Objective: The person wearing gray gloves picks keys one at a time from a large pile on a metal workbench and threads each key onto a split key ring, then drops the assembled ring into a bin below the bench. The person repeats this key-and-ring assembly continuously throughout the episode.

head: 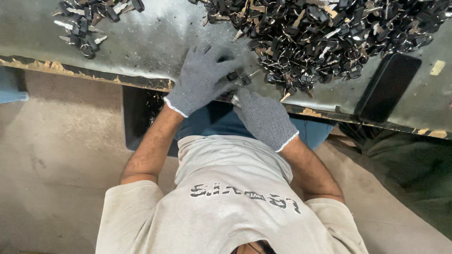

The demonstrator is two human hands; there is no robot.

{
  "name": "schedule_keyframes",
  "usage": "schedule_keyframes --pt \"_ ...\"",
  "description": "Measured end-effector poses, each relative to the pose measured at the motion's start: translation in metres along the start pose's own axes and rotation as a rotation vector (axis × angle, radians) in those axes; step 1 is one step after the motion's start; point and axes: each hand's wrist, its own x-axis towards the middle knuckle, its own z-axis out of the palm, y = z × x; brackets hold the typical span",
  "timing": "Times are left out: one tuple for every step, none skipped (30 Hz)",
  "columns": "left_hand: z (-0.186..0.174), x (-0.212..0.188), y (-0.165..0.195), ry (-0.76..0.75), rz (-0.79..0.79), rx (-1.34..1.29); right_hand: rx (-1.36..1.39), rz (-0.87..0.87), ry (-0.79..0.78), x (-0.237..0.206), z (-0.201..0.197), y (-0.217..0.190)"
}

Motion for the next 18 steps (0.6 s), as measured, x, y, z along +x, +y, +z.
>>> schedule_keyframes --pt "0.001 0.002 -0.004 -0.042 0.042 0.034 -0.006 -0.015 0.013 0.002 0.000 0.001" --pt "0.003 0.003 -0.007 -0.056 0.093 0.099 -0.012 -0.034 0.025 0.003 0.000 0.002" --pt "0.007 0.003 -0.009 -0.070 0.145 0.165 -0.064 -0.012 -0.014 0.006 0.000 0.002" --pt "0.010 0.002 -0.010 -0.085 0.199 0.230 -0.115 0.013 -0.052 0.009 -0.001 0.004" --pt "0.013 -0.002 -0.009 -0.086 0.155 0.231 -0.169 0.042 -0.089 0.012 0.000 0.004" --pt "0.016 -0.006 -0.006 -0.087 0.113 0.230 -0.131 0.129 -0.072 0.014 0.000 0.005" --pt "0.018 -0.010 -0.003 -0.089 0.071 0.226 -0.093 0.217 -0.055 0.016 0.000 0.004" --pt "0.020 -0.015 0.002 -0.039 -0.050 0.117 -0.055 0.305 -0.036 0.017 0.000 0.005" --pt "0.021 -0.020 0.006 0.012 -0.171 0.012 -0.037 0.245 0.018 0.018 0.000 0.005" --pt "0.021 -0.024 0.009 0.063 -0.293 -0.090 -0.016 0.182 0.071 0.019 0.000 0.006" --pt "0.020 -0.027 0.011 0.050 -0.341 -0.102 0.006 0.119 0.118 0.020 0.001 0.006" --pt "0.020 -0.029 0.013 0.036 -0.392 -0.116 0.028 0.105 0.131 0.020 0.001 0.007" --pt "0.019 -0.031 0.014 0.024 -0.442 -0.133 0.048 0.092 0.145 0.022 0.001 0.008" --pt "0.020 -0.032 0.015 0.018 -0.409 -0.096 0.064 0.079 0.159 0.024 0.003 0.007" --pt "0.020 -0.032 0.015 0.014 -0.373 -0.059 0.090 0.085 0.141 0.026 0.004 0.007" --pt "0.020 -0.032 0.015 0.011 -0.338 -0.023 0.116 0.091 0.122 0.030 0.005 0.006" --pt "0.021 -0.032 0.015 0.005 -0.321 -0.006 0.144 0.097 0.099 0.032 0.007 0.003" --pt "0.022 -0.032 0.016 -0.002 -0.305 0.013 0.020 0.138 0.059 0.034 0.009 0.000"
